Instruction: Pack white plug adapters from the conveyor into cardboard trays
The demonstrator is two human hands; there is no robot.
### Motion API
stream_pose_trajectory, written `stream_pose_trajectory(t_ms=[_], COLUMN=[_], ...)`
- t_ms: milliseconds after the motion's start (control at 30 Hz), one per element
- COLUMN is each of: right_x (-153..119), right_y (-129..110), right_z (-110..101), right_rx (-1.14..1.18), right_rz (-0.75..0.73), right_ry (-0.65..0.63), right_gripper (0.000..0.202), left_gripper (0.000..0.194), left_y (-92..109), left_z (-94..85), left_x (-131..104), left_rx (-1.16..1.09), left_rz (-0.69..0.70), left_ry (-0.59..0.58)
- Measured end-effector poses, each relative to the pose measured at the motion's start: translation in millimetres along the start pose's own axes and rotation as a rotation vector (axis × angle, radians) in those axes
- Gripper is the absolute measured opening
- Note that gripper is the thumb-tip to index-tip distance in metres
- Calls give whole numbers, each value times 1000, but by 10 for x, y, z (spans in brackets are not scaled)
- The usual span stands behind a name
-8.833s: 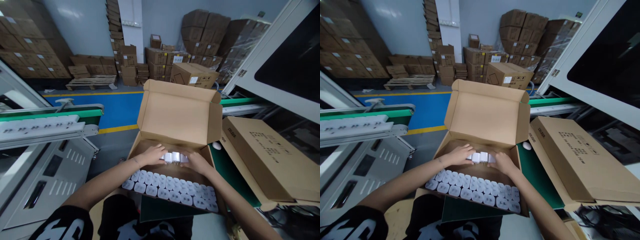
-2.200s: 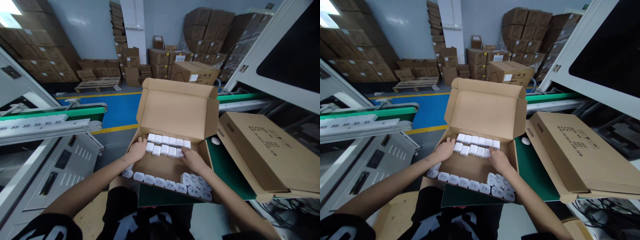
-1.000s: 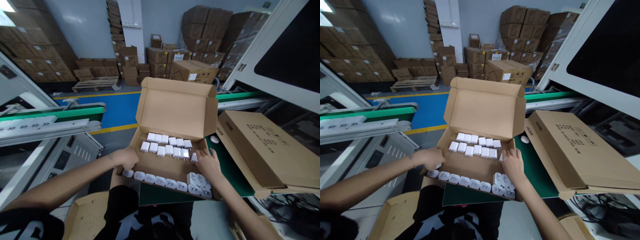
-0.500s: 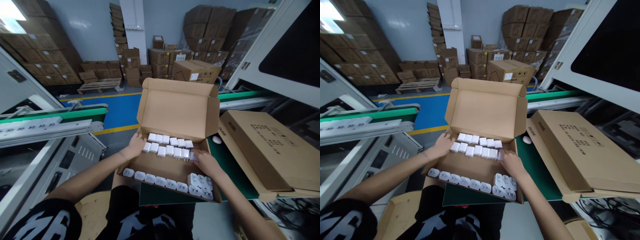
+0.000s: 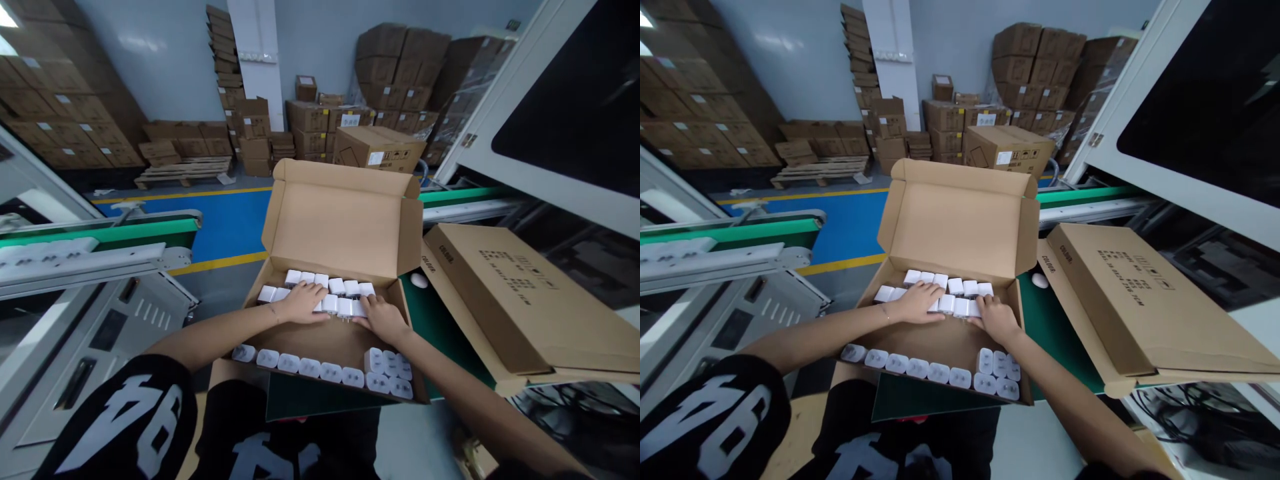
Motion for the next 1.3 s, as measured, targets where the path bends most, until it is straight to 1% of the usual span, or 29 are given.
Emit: stream_pose_trajectory(t_ms=[67, 167, 300, 400, 467, 533, 667, 767, 833, 933, 1067, 1167, 1233, 1300], right_x=[17, 19, 12, 17, 25, 36, 57, 64, 62, 42, 7, -17, -37, -42], right_y=[-16, -39, -96, -144, -167, -179, -174, -164, -170, -215, -261, -157, -14, 118], right_z=[17, 12, -21, -17, 1, 20, 25, -4, -20, 2, 156, 229, 170, 1], right_rx=[-3, 16, -28, -74, -58, -29, 19, 66, 96, 114, 82, 84, 105, 124], right_rz=[-20, -51, -58, -36, -38, -69, -175, -209, -217, -250, -304, -317, -301, -292], right_ry=[-11, 4, 23, 7, 0, 2, 7, 13, 25, 70, 180, 293, 371, 454], right_gripper=[47, 48, 56, 64, 64, 62, 60, 58, 56, 52, 42, 38, 36, 36], left_gripper=[49, 45, 50, 56, 54, 53, 58, 58, 57, 53, 51, 52, 54, 56], left_y=[-31, -58, -98, -158, -187, -200, -195, -191, -189, -174, -145, -140, -128, -120], left_z=[44, 29, -21, -33, -20, 2, 39, 41, 27, 8, 34, 12, -98, -317], left_x=[-9, -43, -73, -102, -114, -110, -67, -46, -52, -93, -149, -143, -136, -176], left_rx=[-20, -24, 3, 56, 74, 63, 38, 22, 10, 1, 2, -7, -24, -50], left_rz=[0, 3, 44, 112, 146, 140, 102, 138, 162, 170, 220, 236, 208, 177], left_ry=[23, 56, 70, 56, 33, 22, 9, -29, -34, -9, 27, 78, 152, 261])
Point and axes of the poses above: each hand's wrist, its own x-axis towards the middle knuckle, its own z-axis out of the palm, y = z × x, the point moved 2 cm from there along x, towards the middle knuckle, and after that the axes turned 1 degree about y, right-handed, at the moved point
